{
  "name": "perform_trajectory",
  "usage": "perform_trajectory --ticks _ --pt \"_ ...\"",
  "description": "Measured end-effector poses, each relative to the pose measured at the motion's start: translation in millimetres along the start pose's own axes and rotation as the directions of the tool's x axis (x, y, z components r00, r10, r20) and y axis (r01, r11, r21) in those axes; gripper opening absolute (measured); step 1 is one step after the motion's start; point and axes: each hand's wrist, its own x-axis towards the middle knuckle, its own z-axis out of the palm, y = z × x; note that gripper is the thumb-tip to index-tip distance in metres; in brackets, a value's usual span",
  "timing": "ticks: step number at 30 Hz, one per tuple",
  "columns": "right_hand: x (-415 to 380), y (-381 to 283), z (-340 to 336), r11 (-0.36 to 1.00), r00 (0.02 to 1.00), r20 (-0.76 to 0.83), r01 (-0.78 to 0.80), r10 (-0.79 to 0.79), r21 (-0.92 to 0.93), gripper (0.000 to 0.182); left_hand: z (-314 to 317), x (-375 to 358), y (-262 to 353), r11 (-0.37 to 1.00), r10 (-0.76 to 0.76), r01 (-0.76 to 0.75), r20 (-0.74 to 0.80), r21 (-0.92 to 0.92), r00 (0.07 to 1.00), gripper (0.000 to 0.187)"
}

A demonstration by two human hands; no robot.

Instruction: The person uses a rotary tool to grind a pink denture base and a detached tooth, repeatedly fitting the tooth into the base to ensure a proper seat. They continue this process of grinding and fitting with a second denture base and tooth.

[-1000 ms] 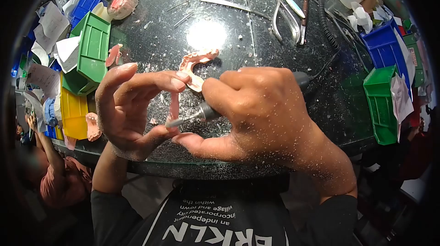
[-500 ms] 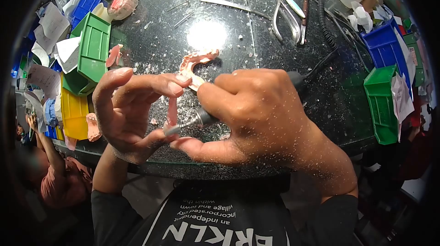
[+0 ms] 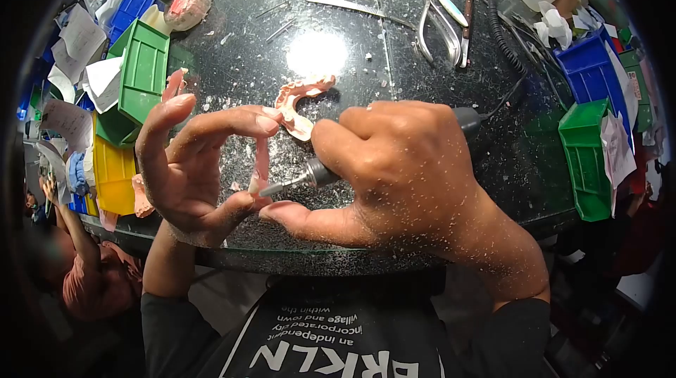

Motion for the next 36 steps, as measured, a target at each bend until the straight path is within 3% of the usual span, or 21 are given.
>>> perform_trajectory --ticks 2,5,7,12,14,17,20,22,27,30,36 --pt "-1.4 -1.3 -3.6 0.999 0.998 0.061 -0.011 0.013 -0.039 0.060 -0.4 0.7 1.8 0.999 -0.013 0.013 0.000 0.044 1.000 0.089" --pt "0.7 1.6 2.0 1.000 0.997 -0.079 0.024 -0.025 -0.018 0.061 -4.8 2.1 5.1 0.990 -0.019 0.015 0.032 0.140 0.999 0.089" --pt "-1.5 0.4 -2.0 0.999 1.000 0.001 0.006 -0.006 -0.052 0.062 -6.8 3.2 6.9 0.981 -0.025 0.014 0.056 0.192 0.998 0.090" --pt "-1.2 1.4 -0.6 0.999 1.000 -0.005 -0.013 0.013 -0.046 0.062 -2.4 6.4 4.3 0.998 0.051 -0.051 0.022 0.026 0.998 0.083" --pt "-2.4 1.1 -2.3 0.998 0.999 0.047 -0.021 0.024 -0.067 0.063 -3.2 6.8 5.5 0.997 0.050 -0.052 0.035 0.055 0.998 0.083" --pt "-1.1 2.2 -0.1 0.999 1.000 -0.019 -0.022 0.021 -0.035 0.062 -3.9 6.9 4.6 0.994 0.068 -0.070 0.036 0.082 0.997 0.083" --pt "-2.0 0.7 -3.2 0.997 0.997 0.058 -0.041 0.045 -0.068 0.062 -3.0 6.1 6.6 0.993 0.038 -0.040 0.018 0.115 0.999 0.083" --pt "-1.5 2.1 -0.3 0.998 0.999 0.008 -0.052 0.052 -0.039 0.062 -3.2 5.9 6.6 0.989 0.046 -0.047 0.007 0.143 0.999 0.084" --pt "-2.3 -0.4 -0.5 0.996 0.996 0.036 -0.075 0.077 -0.038 0.060 -3.2 0.2 7.6 0.963 -0.036 0.050 -0.058 0.263 0.998 0.094" --pt "-1.3 -0.1 2.3 0.995 0.995 0.005 -0.095 0.096 -0.037 0.059 1.1 -2.0 3.9 0.976 -0.020 0.046 -0.121 0.214 0.992 0.094" --pt "-1.2 -1.5 2.0 0.988 0.990 0.027 -0.137 0.139 -0.065 0.057 -1.8 -1.2 4.9 0.936 0.028 0.018 -0.126 0.352 0.992 0.094"
